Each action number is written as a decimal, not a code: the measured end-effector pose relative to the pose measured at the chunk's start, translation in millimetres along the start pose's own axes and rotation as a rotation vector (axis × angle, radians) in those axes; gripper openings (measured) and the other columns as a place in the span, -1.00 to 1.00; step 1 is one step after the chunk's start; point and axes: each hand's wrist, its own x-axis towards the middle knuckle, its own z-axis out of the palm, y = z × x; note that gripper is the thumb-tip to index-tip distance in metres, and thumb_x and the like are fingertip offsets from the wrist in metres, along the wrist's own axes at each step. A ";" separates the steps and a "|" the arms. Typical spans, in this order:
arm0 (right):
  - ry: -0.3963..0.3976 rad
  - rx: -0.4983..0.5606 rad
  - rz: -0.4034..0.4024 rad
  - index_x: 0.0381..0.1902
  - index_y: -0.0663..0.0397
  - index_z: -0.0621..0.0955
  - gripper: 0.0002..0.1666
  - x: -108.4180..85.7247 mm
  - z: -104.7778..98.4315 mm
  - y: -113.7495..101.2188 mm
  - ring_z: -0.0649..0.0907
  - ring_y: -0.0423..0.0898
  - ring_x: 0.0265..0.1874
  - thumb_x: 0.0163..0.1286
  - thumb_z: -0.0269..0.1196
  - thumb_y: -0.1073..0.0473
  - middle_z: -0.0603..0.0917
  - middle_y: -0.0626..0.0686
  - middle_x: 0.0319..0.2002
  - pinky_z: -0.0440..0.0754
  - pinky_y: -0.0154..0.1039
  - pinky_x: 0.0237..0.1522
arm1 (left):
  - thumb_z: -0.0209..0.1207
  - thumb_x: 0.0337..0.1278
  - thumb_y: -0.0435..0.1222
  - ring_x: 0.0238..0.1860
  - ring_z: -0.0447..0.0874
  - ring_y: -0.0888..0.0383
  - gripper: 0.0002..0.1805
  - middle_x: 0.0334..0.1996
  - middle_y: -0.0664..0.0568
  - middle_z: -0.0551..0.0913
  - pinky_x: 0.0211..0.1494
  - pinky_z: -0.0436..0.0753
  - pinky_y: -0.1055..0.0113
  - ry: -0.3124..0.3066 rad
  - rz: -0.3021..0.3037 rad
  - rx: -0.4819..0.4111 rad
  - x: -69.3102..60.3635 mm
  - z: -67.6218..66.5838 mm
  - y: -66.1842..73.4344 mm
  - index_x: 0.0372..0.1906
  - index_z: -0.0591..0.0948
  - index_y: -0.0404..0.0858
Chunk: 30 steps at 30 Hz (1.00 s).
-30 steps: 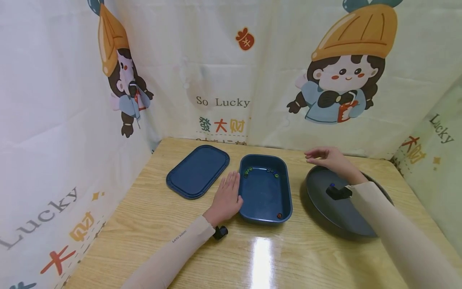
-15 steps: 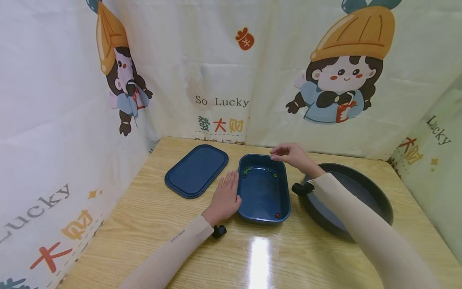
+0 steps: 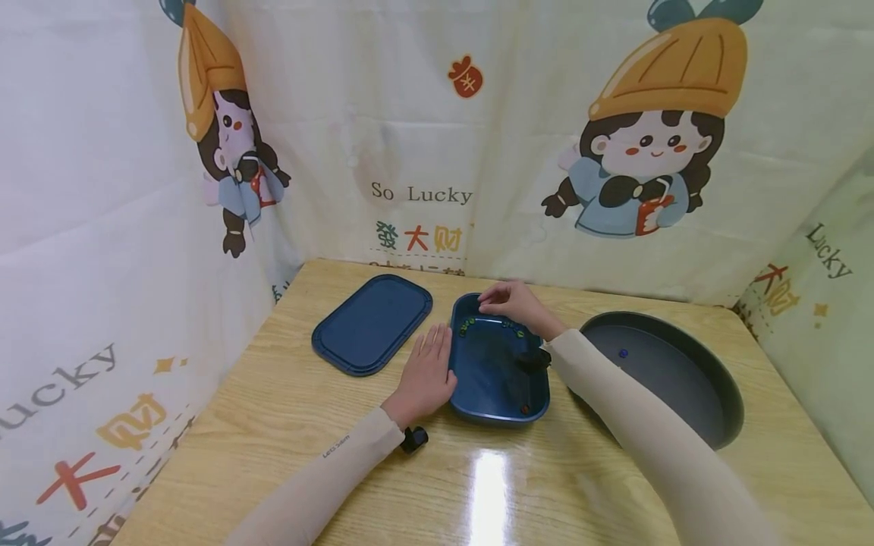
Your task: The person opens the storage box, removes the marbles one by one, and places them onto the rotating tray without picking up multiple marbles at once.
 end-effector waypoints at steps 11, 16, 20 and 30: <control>-0.038 0.002 -0.006 -0.09 0.43 0.61 -0.70 12.5 23.7 14.0 0.70 0.06 -0.21 0.23 0.26 0.34 0.70 0.28 -0.20 0.65 -0.12 -0.05 | -0.09 0.29 -0.17 0.52 -0.12 -0.05 -0.25 0.49 -0.18 -0.03 0.52 -0.04 0.01 0.017 -0.003 0.006 -0.5 5.5 -1.0 0.47 -0.05 -0.37; -0.044 -0.011 0.005 -0.12 0.43 0.63 -0.71 15.9 30.1 18.5 0.70 -0.08 -0.28 0.20 0.28 0.35 0.71 0.28 -0.21 0.65 -0.15 -0.08 | -0.10 0.29 -0.16 0.52 -0.13 -0.04 -0.25 0.49 -0.17 -0.03 0.51 -0.04 0.01 0.013 -0.008 0.022 0.5 5.8 -1.1 0.47 -0.06 -0.36; -0.063 -0.038 -0.004 -0.16 0.40 0.65 -0.74 18.1 34.9 22.4 0.70 -0.08 -0.29 0.19 0.29 0.35 0.72 0.27 -0.24 0.65 -0.18 -0.11 | -0.10 0.28 -0.16 0.52 -0.12 -0.04 -0.25 0.49 -0.18 -0.01 0.51 -0.03 0.01 0.014 -0.003 0.020 0.2 3.3 -0.4 0.47 -0.04 -0.37; -0.081 -0.146 -0.008 -0.22 0.34 0.68 -0.79 23.3 44.1 30.9 0.70 -0.08 -0.31 0.17 0.31 0.34 0.73 0.23 -0.28 0.67 -0.22 -0.17 | -0.11 0.29 -0.15 0.52 -0.12 -0.04 -0.25 0.49 -0.17 -0.02 0.52 -0.03 0.02 0.000 0.000 0.038 0.5 0.9 -0.8 0.47 -0.06 -0.36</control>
